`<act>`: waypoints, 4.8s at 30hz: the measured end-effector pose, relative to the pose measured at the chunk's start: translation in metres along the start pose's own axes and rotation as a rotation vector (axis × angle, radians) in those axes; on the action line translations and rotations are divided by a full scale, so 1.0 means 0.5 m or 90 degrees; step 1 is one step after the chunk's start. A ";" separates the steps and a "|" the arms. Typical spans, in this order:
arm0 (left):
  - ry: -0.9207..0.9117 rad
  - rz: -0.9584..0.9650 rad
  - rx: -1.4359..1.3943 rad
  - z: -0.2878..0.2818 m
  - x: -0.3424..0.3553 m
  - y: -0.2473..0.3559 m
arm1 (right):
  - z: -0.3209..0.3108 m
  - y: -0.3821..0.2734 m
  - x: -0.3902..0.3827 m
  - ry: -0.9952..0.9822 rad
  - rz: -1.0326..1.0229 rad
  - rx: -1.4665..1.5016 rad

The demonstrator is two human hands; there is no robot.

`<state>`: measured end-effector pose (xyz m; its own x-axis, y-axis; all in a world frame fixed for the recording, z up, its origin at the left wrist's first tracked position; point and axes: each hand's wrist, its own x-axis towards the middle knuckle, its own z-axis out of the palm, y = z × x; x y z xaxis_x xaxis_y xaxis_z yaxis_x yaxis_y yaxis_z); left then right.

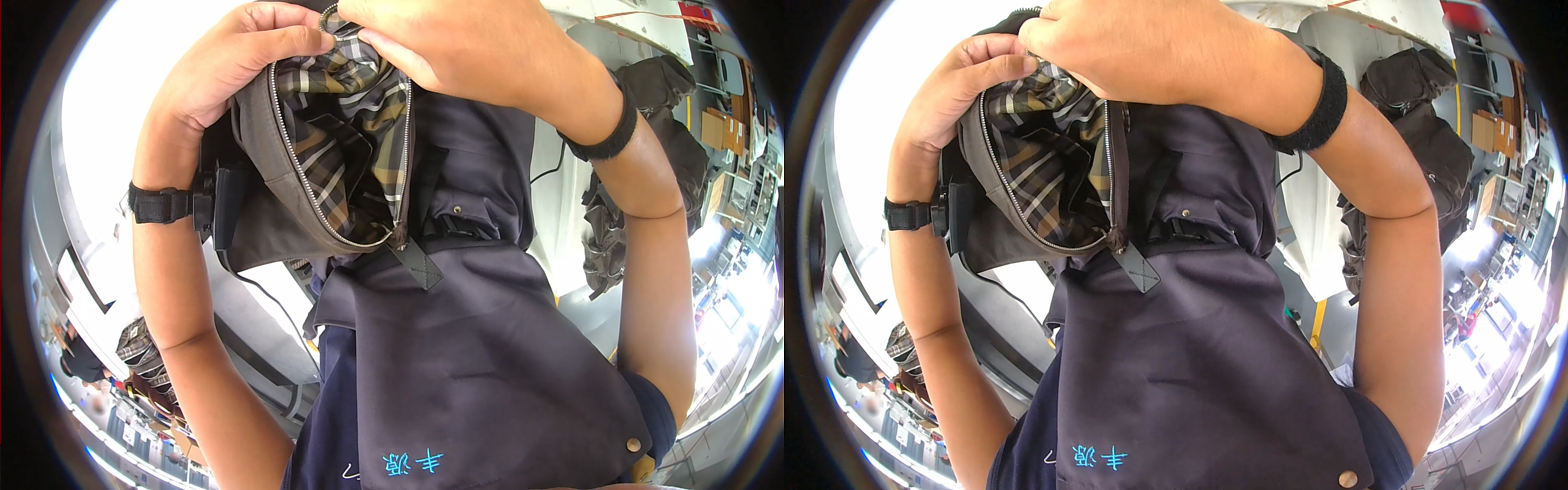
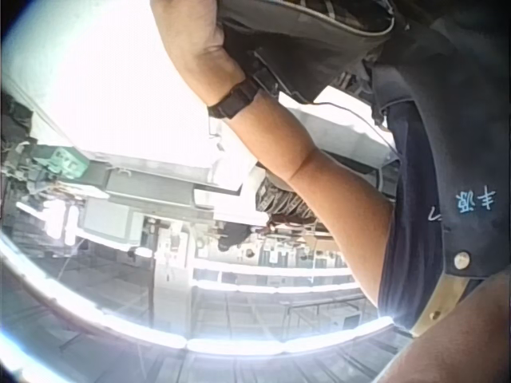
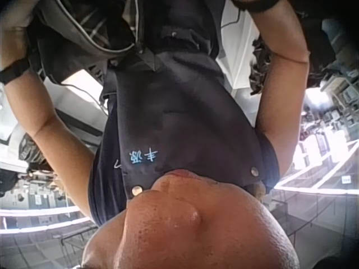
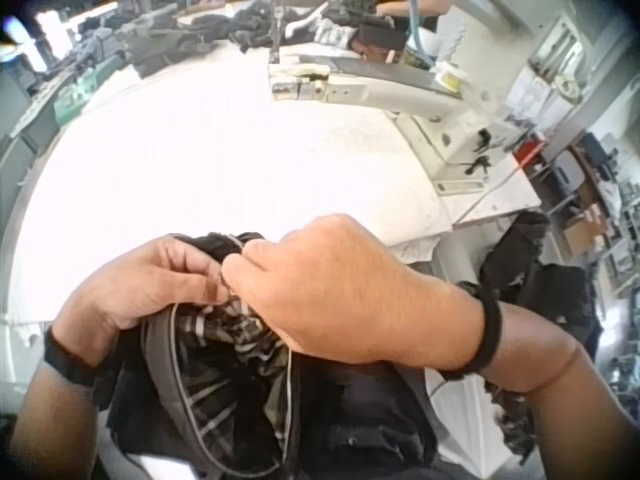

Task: Inspecting and repairing the internal lining and zipper slider of a fabric bag using hand tools.

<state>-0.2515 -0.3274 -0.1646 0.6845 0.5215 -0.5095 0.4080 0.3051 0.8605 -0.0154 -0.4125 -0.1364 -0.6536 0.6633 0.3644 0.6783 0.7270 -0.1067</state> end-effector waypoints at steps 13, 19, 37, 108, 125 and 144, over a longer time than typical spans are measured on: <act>-0.021 -0.002 0.028 -0.002 -0.006 0.004 | 0.046 0.071 -0.008 0.066 -0.036 0.290; -0.032 0.013 0.033 -0.005 0.008 -0.005 | 0.097 0.081 -0.039 0.093 0.057 0.504; -0.030 0.000 0.037 -0.005 0.008 0.002 | 0.026 0.036 -0.024 0.024 0.052 0.224; -0.042 0.024 -0.008 -0.002 -0.014 0.003 | 0.065 -0.024 -0.029 0.109 0.331 0.513; 0.129 -0.018 -0.108 0.046 -0.028 -0.001 | 0.114 -0.045 -0.088 0.229 0.449 0.751; 0.022 0.017 -0.126 0.014 -0.035 -0.007 | 0.022 -0.021 -0.060 0.123 0.127 0.129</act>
<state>-0.2609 -0.3431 -0.1588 0.6712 0.5577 -0.4883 0.2604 0.4394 0.8597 -0.0067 -0.4382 -0.1561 -0.4260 0.7646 0.4836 0.6936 0.6192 -0.3680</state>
